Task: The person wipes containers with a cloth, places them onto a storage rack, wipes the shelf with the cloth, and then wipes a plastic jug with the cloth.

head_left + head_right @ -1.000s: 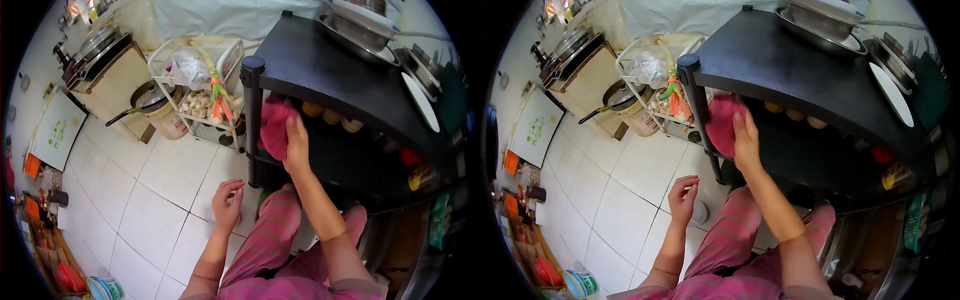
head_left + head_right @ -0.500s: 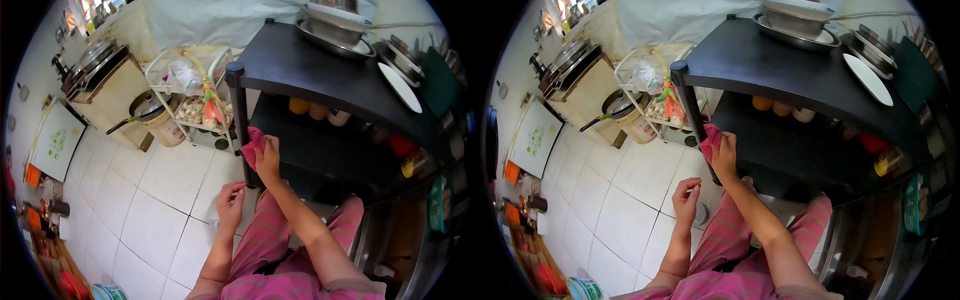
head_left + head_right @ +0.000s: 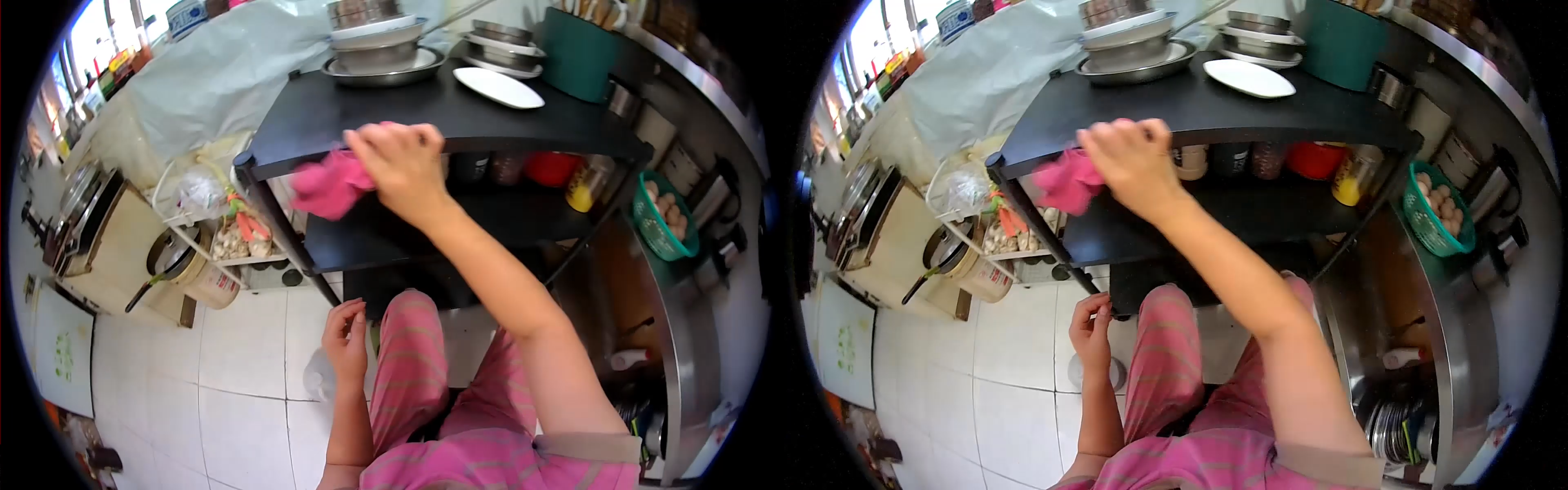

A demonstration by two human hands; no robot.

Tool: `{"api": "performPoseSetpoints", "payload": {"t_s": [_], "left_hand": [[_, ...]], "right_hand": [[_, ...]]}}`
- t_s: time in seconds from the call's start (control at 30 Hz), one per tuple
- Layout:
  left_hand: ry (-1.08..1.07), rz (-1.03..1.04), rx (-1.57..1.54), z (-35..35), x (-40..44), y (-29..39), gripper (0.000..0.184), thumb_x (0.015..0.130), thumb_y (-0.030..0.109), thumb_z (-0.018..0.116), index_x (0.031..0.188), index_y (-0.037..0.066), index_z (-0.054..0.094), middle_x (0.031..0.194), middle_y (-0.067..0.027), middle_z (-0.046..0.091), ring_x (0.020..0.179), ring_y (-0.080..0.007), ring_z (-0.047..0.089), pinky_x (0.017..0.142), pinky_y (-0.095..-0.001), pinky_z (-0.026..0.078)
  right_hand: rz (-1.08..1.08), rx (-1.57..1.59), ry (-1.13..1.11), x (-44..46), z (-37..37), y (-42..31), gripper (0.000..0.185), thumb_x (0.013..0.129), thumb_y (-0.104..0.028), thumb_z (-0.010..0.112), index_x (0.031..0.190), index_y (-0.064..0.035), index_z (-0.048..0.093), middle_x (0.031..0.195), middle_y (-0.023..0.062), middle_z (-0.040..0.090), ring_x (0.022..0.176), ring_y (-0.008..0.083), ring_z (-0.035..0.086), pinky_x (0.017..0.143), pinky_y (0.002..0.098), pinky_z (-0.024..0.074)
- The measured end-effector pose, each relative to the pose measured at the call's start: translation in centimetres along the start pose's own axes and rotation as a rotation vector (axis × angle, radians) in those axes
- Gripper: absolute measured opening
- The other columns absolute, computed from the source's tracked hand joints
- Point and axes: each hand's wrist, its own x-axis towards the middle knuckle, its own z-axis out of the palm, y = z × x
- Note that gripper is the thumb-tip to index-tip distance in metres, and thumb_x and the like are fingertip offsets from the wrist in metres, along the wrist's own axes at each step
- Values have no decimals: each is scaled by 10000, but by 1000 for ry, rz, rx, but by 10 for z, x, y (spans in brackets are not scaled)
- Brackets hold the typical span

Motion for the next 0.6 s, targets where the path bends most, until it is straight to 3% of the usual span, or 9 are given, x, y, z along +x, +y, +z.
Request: {"api": "performPoseSetpoints", "payload": {"t_s": [0.13, 0.23, 0.3, 0.37, 0.4, 0.53, 0.6], "left_hand": [[-50, 18, -28, 7, -10, 8, 141, 914, 72, 597, 1019, -7, 650, 1095, -85, 624, 898, -136, 602, 735, -241, 493], [-75, -49, -50, 7, -15, 19, 125, 893, 24, 596, 989, -12, 668, 1075, -111, 632, 946, -164, 613, 808, -259, 497], [-88, -49, -60, 8, -18, 15, 127, 895, 31, 595, 988, -13, 669, 1077, -108, 633, 933, -157, 614, 794, -253, 498], [-109, -41, -25, 8, -19, 6, 144, 907, 61, 590, 1008, -12, 662, 1077, -97, 635, 908, -152, 622, 747, -249, 502], [-114, -39, 16, 9, -19, 1, 164, 919, 90, 585, 1028, -10, 655, 1077, -86, 637, 883, -146, 630, 699, -246, 506], [-143, -181, -46, 45, -19, -7, 163, 924, 90, 579, 1029, -3, 662, 1075, -79, 643, 872, -131, 625, 697, -246, 497], [-238, -180, -59, 77, -15, -8, 124, 903, 31, 595, 991, -5, 674, 1058, -69, 640, 893, -126, 609, 769, -233, 483]], "right_hand": [[74, -149, -44, -59, -65, 90, 417, 763, -145, 603, 1179, -155, 620, 1097, -16, 567, 1045, 173, 524, 908, 385, 311], [187, -215, -37, -101, -121, 170, 580, 653, -13, 647, 1224, -103, 605, 1131, 70, 598, 1091, 275, 535, 903, 408, 412], [396, -252, 19, -141, -154, 221, 629, 688, 134, 568, 1278, -85, 577, 1211, 133, 586, 1148, 330, 522, 996, 382, 400], [623, -362, 28, -181, -196, 267, 548, 754, 124, 530, 1272, -48, 570, 1214, 156, 572, 1107, 340, 551, 959, 367, 428], [709, -392, 0, -188, -218, 267, 527, 773, 110, 505, 1280, -27, 556, 1210, 162, 564, 1079, 343, 563, 940, 357, 438], [763, -384, 88, -216, -258, 238, 568, 758, 127, 446, 1289, -36, 562, 1170, 174, 569, 1095, 334, 557, 945, 353, 431], [859, -194, 160, -226, -256, 214, 606, 699, 138, 428, 1247, -55, 599, 1053, 132, 593, 1021, 279, 574, 929, 327, 436]]}}
